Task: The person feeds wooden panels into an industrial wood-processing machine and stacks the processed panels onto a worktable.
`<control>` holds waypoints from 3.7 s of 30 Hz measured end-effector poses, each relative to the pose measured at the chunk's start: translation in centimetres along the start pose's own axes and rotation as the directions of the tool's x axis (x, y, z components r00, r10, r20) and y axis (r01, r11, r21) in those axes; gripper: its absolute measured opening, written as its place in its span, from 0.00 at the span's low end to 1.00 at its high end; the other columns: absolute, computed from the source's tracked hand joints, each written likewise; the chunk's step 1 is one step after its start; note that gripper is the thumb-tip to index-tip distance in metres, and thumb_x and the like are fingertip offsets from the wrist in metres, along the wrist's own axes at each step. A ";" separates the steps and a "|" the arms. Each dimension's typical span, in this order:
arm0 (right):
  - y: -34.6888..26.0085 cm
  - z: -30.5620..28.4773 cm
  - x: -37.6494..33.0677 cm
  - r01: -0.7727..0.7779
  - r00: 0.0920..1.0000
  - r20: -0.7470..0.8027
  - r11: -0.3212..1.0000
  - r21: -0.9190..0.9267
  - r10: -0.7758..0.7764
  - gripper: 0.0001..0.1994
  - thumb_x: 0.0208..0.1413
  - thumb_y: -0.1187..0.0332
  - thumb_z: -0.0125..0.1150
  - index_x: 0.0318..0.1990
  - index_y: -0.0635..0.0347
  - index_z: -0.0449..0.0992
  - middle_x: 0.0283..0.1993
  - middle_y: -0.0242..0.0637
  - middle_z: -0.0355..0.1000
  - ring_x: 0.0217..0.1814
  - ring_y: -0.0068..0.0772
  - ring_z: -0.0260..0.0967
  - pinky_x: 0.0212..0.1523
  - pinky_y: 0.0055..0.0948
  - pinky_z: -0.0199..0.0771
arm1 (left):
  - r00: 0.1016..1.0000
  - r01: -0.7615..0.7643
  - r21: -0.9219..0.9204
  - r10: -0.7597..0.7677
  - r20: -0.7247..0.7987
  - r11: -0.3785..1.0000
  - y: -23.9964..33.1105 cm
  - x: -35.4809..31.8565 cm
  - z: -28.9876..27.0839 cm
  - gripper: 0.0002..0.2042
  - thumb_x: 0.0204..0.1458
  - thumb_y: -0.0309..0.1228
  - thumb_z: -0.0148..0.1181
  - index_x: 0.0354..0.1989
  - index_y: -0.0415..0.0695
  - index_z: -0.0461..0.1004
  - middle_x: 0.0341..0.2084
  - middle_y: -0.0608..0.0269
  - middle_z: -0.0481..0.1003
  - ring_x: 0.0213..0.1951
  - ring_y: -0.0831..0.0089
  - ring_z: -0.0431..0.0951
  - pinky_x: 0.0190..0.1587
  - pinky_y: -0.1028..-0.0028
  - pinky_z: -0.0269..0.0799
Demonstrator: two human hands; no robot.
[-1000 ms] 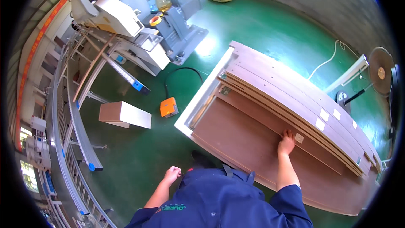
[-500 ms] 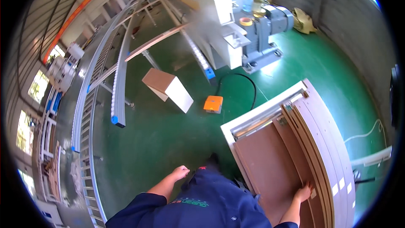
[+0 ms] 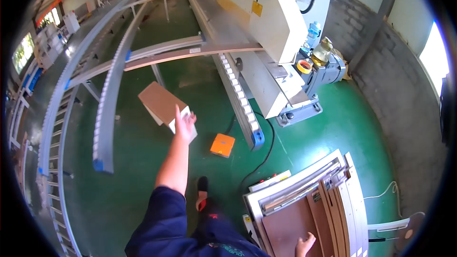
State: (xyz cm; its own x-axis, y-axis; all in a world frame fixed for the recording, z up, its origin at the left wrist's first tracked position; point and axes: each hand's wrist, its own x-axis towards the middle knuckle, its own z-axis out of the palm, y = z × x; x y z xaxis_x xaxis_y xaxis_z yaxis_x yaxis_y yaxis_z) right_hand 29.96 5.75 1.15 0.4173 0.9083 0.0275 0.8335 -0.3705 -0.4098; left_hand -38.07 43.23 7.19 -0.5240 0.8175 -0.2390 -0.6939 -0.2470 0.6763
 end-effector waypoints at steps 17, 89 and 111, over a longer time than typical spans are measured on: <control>-34.5 9.1 7.4 -0.355 0.934 0.168 0.873 0.334 0.316 0.16 0.45 0.75 0.63 0.44 0.65 0.74 0.34 0.38 0.73 0.35 0.28 0.71 0.38 0.28 0.74 | 0.986 -0.121 0.018 0.122 -0.113 0.992 9.8 28.8 7.9 0.27 0.57 0.44 0.53 0.58 0.36 0.60 0.52 0.49 0.66 0.56 0.58 0.66 0.57 0.64 0.68; 23.4 -38.9 24.7 -0.172 0.982 -0.146 0.887 -0.428 0.119 0.25 0.34 0.76 0.61 0.47 0.52 0.72 0.47 0.38 0.71 0.52 0.46 0.69 0.50 0.39 0.73 | 0.203 -0.585 0.808 -0.951 0.231 0.071 -38.1 -45.1 14.2 0.19 0.53 0.38 0.58 0.48 0.37 0.69 0.39 0.51 0.75 0.38 0.63 0.78 0.44 0.68 0.73; 31.3 -31.9 26.3 -0.099 0.942 0.235 0.869 -0.484 0.239 0.26 0.32 0.83 0.64 0.44 0.56 0.70 0.43 0.40 0.70 0.52 0.48 0.67 0.50 0.39 0.71 | 0.325 -0.557 0.829 -0.931 0.166 -0.046 -36.6 -43.6 12.3 0.17 0.54 0.36 0.57 0.47 0.37 0.69 0.38 0.55 0.74 0.36 0.64 0.77 0.42 0.68 0.73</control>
State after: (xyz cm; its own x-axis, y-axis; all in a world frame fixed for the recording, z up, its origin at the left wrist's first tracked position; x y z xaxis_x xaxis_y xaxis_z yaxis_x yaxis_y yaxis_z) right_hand 78.59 11.80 18.14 0.5069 0.8131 -0.2862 0.8584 -0.5063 0.0821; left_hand 16.22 23.04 1.41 0.5576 0.5824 -0.5915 0.7335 -0.0121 0.6796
